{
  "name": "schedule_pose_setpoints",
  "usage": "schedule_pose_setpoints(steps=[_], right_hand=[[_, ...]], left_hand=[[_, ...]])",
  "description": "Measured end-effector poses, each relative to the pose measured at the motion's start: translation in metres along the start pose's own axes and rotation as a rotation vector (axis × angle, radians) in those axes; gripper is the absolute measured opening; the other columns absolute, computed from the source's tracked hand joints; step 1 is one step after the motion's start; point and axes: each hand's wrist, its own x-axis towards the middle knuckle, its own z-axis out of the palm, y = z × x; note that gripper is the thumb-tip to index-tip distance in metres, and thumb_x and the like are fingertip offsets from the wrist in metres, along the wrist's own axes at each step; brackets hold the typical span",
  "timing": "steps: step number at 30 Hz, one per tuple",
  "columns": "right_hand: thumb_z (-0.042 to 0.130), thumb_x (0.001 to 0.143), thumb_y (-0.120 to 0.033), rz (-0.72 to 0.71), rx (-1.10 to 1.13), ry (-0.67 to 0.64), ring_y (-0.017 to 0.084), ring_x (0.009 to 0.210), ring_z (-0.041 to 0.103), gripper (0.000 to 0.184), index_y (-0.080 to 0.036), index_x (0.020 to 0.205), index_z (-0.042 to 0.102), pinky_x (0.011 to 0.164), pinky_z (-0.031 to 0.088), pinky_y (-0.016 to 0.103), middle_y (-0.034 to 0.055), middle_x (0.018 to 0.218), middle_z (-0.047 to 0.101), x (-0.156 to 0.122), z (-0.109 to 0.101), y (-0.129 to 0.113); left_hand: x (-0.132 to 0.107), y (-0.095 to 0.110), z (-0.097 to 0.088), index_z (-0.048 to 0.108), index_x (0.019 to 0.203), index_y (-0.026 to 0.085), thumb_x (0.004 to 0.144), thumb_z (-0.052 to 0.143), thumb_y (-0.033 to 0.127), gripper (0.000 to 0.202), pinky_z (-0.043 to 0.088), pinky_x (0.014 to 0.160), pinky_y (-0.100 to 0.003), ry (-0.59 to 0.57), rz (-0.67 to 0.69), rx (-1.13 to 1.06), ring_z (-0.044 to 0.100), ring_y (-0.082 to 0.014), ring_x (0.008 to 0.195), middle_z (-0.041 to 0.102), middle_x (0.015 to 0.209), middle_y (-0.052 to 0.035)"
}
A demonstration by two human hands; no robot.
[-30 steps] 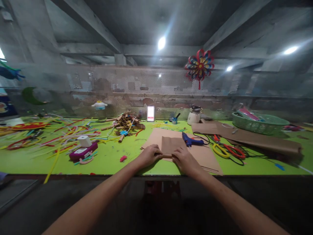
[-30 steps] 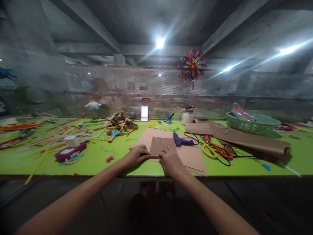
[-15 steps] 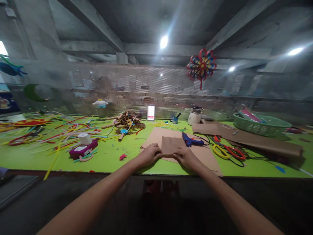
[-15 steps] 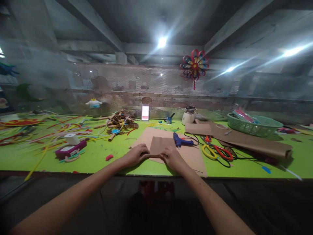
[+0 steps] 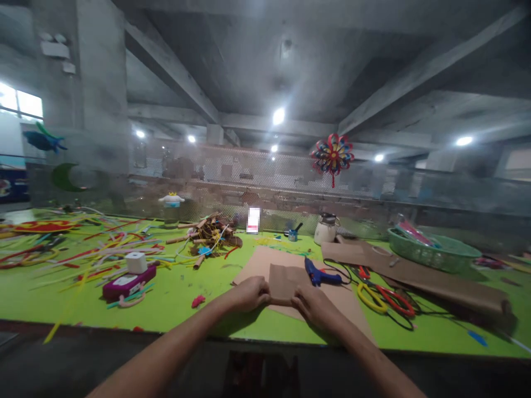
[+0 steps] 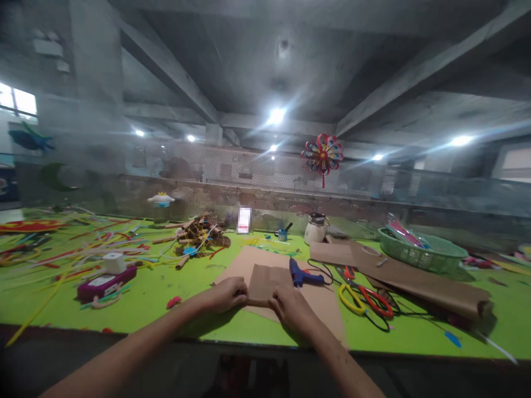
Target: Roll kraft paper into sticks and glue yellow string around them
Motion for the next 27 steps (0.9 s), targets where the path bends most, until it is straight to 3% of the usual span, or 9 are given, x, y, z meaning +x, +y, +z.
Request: schedule_pose_setpoints(steps=[7, 13, 19, 27], right_hand=[[0.036, 0.089, -0.030, -0.034, 0.046, 0.016, 0.017, 0.073, 0.051, 0.022, -0.020, 0.076, 0.050, 0.061, 0.034, 0.025, 0.0041, 0.083, 0.059, -0.002, 0.003, 0.002], [0.039, 0.087, -0.024, -0.096, 0.025, -0.038, 0.018, 0.077, 0.051, 0.019, -0.018, 0.076, 0.053, 0.065, 0.035, 0.026, 0.0061, 0.084, 0.059, -0.002, -0.003, 0.005], [0.029, 0.091, -0.026, 0.031, 0.031, 0.040, 0.017, 0.069, 0.051, 0.026, -0.019, 0.078, 0.050, 0.060, 0.032, 0.026, 0.0051, 0.078, 0.058, -0.003, 0.011, 0.008], [0.035, 0.089, -0.020, -0.055, -0.152, 0.051, 0.017, 0.070, 0.052, 0.019, -0.019, 0.077, 0.051, 0.058, 0.026, 0.026, 0.0039, 0.077, 0.059, -0.005, 0.007, 0.000]], left_hand=[[-0.006, -0.003, -0.002, 0.064, 0.083, 0.020, 0.082, 0.048, 0.029, 0.019, 0.036, 0.087, -0.030, 0.052, 0.170, -0.052, 0.050, -0.0184, 0.096, 0.060, 0.102, -0.0061], [-0.003, -0.007, 0.002, 0.062, 0.085, 0.019, 0.085, 0.045, 0.033, 0.023, 0.040, 0.076, -0.026, 0.024, 0.155, -0.051, 0.051, -0.0172, 0.087, 0.061, 0.091, -0.0055], [-0.003, -0.007, 0.004, 0.060, 0.078, 0.017, 0.087, 0.040, 0.035, 0.028, 0.039, 0.075, -0.026, 0.052, 0.126, -0.014, 0.049, -0.0159, 0.082, 0.055, 0.089, -0.0056], [0.001, -0.009, 0.009, 0.058, 0.079, 0.018, 0.086, 0.041, 0.033, 0.024, 0.038, 0.075, -0.026, 0.079, 0.096, 0.062, 0.047, -0.0160, 0.083, 0.052, 0.089, -0.0047]])
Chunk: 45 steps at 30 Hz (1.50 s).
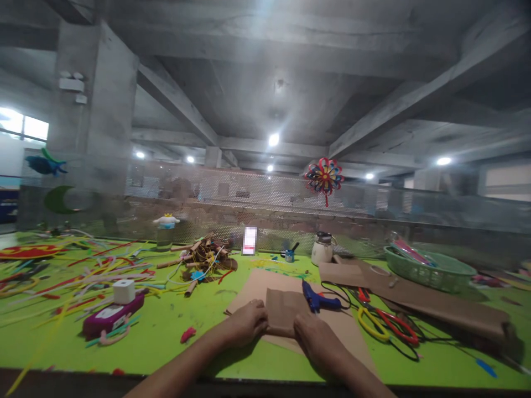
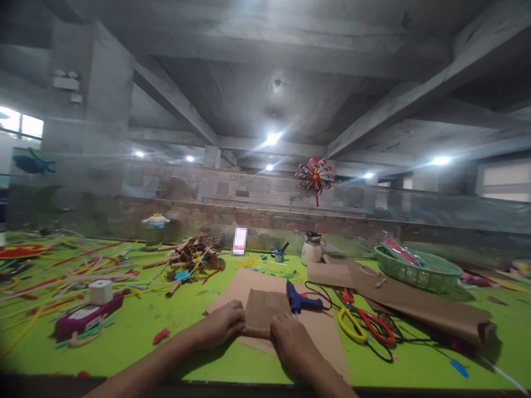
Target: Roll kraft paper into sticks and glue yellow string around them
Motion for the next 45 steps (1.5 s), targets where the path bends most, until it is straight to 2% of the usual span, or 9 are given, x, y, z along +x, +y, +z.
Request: schedule_pose_setpoints(steps=[10, 17, 23, 26, 31, 36, 39, 45], right_hand=[[0.035, 0.089, -0.023, 0.037, -0.014, -0.044, 0.015, 0.064, 0.052, 0.022, -0.018, 0.074, 0.051, 0.054, 0.022, 0.026, 0.0045, 0.073, 0.061, -0.002, 0.006, 0.014], [0.033, 0.091, -0.026, 0.048, 0.071, -0.010, 0.014, 0.061, 0.049, 0.026, -0.019, 0.071, 0.049, 0.054, 0.024, 0.025, 0.0032, 0.070, 0.058, -0.003, 0.002, 0.013], [0.037, 0.089, -0.026, 0.005, 0.084, -0.025, 0.013, 0.064, 0.051, 0.025, -0.018, 0.070, 0.051, 0.055, 0.026, 0.023, 0.0033, 0.074, 0.057, -0.003, -0.003, 0.013], [0.039, 0.088, -0.026, -0.034, 0.028, -0.048, 0.013, 0.065, 0.052, 0.023, -0.019, 0.071, 0.053, 0.055, 0.026, 0.024, 0.0032, 0.079, 0.057, -0.002, -0.003, 0.014], [0.040, 0.087, -0.025, -0.049, -0.055, -0.060, 0.013, 0.066, 0.054, 0.023, -0.020, 0.072, 0.057, 0.056, 0.026, 0.024, 0.0026, 0.079, 0.057, -0.004, -0.006, 0.012], [0.046, 0.086, -0.030, -0.025, 0.001, -0.089, 0.015, 0.073, 0.056, 0.019, -0.022, 0.078, 0.061, 0.061, 0.033, 0.023, 0.0030, 0.086, 0.058, -0.006, -0.017, 0.007], [0.049, 0.085, -0.026, -0.035, 0.019, -0.090, 0.016, 0.080, 0.055, 0.015, -0.021, 0.079, 0.061, 0.066, 0.036, 0.023, 0.0038, 0.087, 0.057, -0.006, -0.016, 0.009], [0.036, 0.091, -0.023, -0.102, -0.002, -0.087, 0.018, 0.083, 0.052, 0.028, -0.018, 0.080, 0.061, 0.072, 0.039, 0.026, 0.0081, 0.087, 0.055, -0.009, -0.013, 0.015]], left_hand=[[0.001, -0.002, 0.004, 0.064, 0.067, 0.018, 0.081, 0.046, 0.029, 0.025, 0.035, 0.065, -0.023, 0.024, -0.060, 0.038, 0.048, -0.0143, 0.073, 0.053, 0.074, -0.0032], [0.003, 0.000, 0.000, 0.067, 0.083, 0.021, 0.075, 0.051, 0.023, 0.018, 0.035, 0.064, -0.023, 0.031, -0.064, -0.005, 0.050, -0.0144, 0.072, 0.060, 0.076, -0.0023], [0.010, 0.002, 0.000, 0.064, 0.063, 0.019, 0.073, 0.051, 0.021, 0.017, 0.030, 0.054, -0.024, -0.032, -0.054, 0.120, 0.047, -0.0127, 0.062, 0.055, 0.070, -0.0025], [0.006, 0.007, 0.003, 0.062, 0.062, 0.018, 0.076, 0.048, 0.022, 0.020, 0.031, 0.057, -0.025, -0.014, -0.046, 0.199, 0.047, -0.0133, 0.063, 0.055, 0.073, -0.0038], [-0.003, 0.011, 0.008, 0.064, 0.068, 0.018, 0.081, 0.047, 0.029, 0.024, 0.034, 0.063, -0.026, 0.080, 0.033, 0.303, 0.049, -0.0164, 0.071, 0.056, 0.074, -0.0050], [-0.001, 0.005, 0.013, 0.067, 0.069, 0.018, 0.079, 0.054, 0.032, 0.021, 0.034, 0.061, -0.025, 0.100, 0.034, 0.291, 0.050, -0.0154, 0.071, 0.056, 0.073, -0.0046], [0.000, 0.002, 0.015, 0.067, 0.069, 0.018, 0.080, 0.054, 0.033, 0.023, 0.034, 0.061, -0.025, 0.125, 0.024, 0.277, 0.050, -0.0150, 0.070, 0.056, 0.074, -0.0043], [0.000, 0.012, 0.010, 0.067, 0.072, 0.016, 0.084, 0.048, 0.034, 0.029, 0.036, 0.065, -0.023, 0.073, 0.024, 0.172, 0.052, -0.0144, 0.074, 0.056, 0.080, -0.0062]])
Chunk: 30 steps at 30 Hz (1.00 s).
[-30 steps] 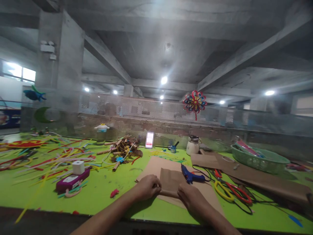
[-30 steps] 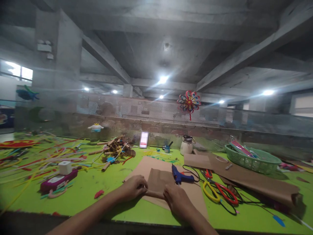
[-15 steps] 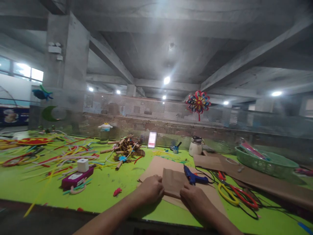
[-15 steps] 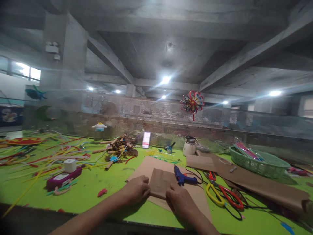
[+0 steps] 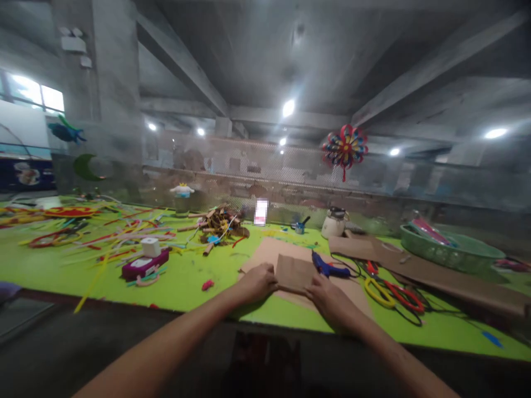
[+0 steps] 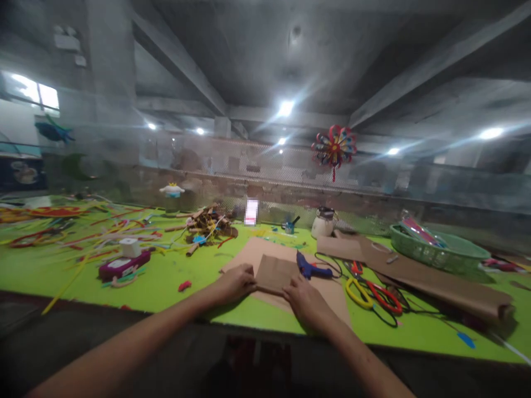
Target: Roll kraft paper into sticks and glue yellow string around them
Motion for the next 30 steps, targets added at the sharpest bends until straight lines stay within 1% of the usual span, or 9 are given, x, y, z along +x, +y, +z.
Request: schedule_pose_setpoints(steps=[2, 5, 7, 10, 13, 18, 23, 26, 30], right_hand=[[0.036, 0.091, -0.023, -0.024, -0.017, -0.024, 0.019, 0.082, 0.051, 0.028, -0.017, 0.081, 0.061, 0.072, 0.039, 0.028, 0.0084, 0.083, 0.055, -0.001, -0.003, 0.001], [0.035, 0.092, -0.027, -0.012, 0.030, 0.007, 0.019, 0.082, 0.050, 0.028, -0.017, 0.087, 0.061, 0.071, 0.039, 0.029, 0.0084, 0.084, 0.056, -0.002, -0.007, 0.002], [0.037, 0.091, -0.028, 0.012, 0.075, 0.027, 0.019, 0.080, 0.050, 0.027, -0.016, 0.087, 0.060, 0.069, 0.039, 0.029, 0.0079, 0.082, 0.057, -0.003, -0.009, 0.003], [0.039, 0.090, -0.029, 0.014, 0.146, 0.041, 0.019, 0.078, 0.049, 0.027, -0.016, 0.081, 0.061, 0.068, 0.039, 0.029, 0.0070, 0.080, 0.056, -0.004, -0.007, 0.006], [0.040, 0.090, -0.031, 0.022, 0.228, 0.073, 0.019, 0.080, 0.050, 0.028, -0.017, 0.081, 0.063, 0.070, 0.040, 0.029, 0.0072, 0.082, 0.055, -0.004, -0.003, 0.009], [0.044, 0.088, -0.033, 0.084, 0.334, 0.090, 0.019, 0.081, 0.052, 0.028, -0.016, 0.081, 0.064, 0.070, 0.041, 0.029, 0.0073, 0.081, 0.057, -0.002, 0.000, 0.011], [0.047, 0.086, -0.034, 0.077, 0.394, 0.113, 0.018, 0.076, 0.052, 0.029, -0.016, 0.070, 0.063, 0.066, 0.040, 0.028, 0.0059, 0.076, 0.056, -0.001, 0.003, 0.012], [0.046, 0.087, -0.035, 0.070, 0.389, 0.118, 0.018, 0.076, 0.052, 0.032, -0.017, 0.069, 0.064, 0.065, 0.040, 0.028, 0.0062, 0.076, 0.055, -0.002, 0.005, 0.011], [0.045, 0.087, -0.035, 0.049, 0.401, 0.082, 0.018, 0.076, 0.053, 0.032, -0.017, 0.071, 0.066, 0.065, 0.041, 0.027, 0.0065, 0.077, 0.056, -0.003, 0.003, 0.008]], left_hand=[[0.002, 0.002, -0.003, 0.068, 0.073, 0.015, 0.085, 0.047, 0.034, 0.031, 0.036, 0.066, -0.024, -0.017, -0.005, -0.013, 0.051, -0.0146, 0.074, 0.056, 0.079, -0.0065], [0.004, 0.003, -0.004, 0.068, 0.075, 0.015, 0.085, 0.046, 0.034, 0.031, 0.036, 0.065, -0.024, -0.038, 0.001, 0.005, 0.051, -0.0152, 0.074, 0.055, 0.080, -0.0071], [0.005, 0.002, -0.005, 0.068, 0.076, 0.014, 0.086, 0.046, 0.034, 0.031, 0.036, 0.065, -0.024, -0.047, 0.008, 0.009, 0.050, -0.0154, 0.075, 0.055, 0.081, -0.0073], [0.006, 0.001, -0.006, 0.068, 0.086, 0.016, 0.085, 0.046, 0.033, 0.027, 0.036, 0.066, -0.024, -0.067, 0.009, -0.034, 0.051, -0.0157, 0.077, 0.056, 0.083, -0.0068], [0.006, -0.001, -0.008, 0.065, 0.095, 0.016, 0.084, 0.049, 0.032, 0.025, 0.037, 0.069, -0.023, -0.064, -0.012, -0.093, 0.051, -0.0158, 0.080, 0.056, 0.086, -0.0061], [0.004, -0.006, -0.008, 0.067, 0.087, 0.016, 0.086, 0.046, 0.035, 0.028, 0.037, 0.070, -0.023, -0.071, 0.013, -0.138, 0.051, -0.0150, 0.079, 0.054, 0.083, -0.0059], [0.002, -0.010, -0.008, 0.068, 0.086, 0.017, 0.085, 0.047, 0.038, 0.031, 0.037, 0.070, -0.022, -0.095, 0.010, -0.174, 0.050, -0.0153, 0.079, 0.053, 0.081, -0.0059], [0.000, -0.009, -0.012, 0.069, 0.086, 0.017, 0.085, 0.047, 0.035, 0.028, 0.036, 0.070, -0.022, -0.121, 0.009, -0.180, 0.050, -0.0152, 0.078, 0.053, 0.080, -0.0057], [-0.007, -0.004, -0.018, 0.069, 0.086, 0.017, 0.083, 0.049, 0.030, 0.024, 0.037, 0.069, -0.022, -0.142, -0.003, -0.182, 0.051, -0.0149, 0.078, 0.054, 0.081, -0.0057]])
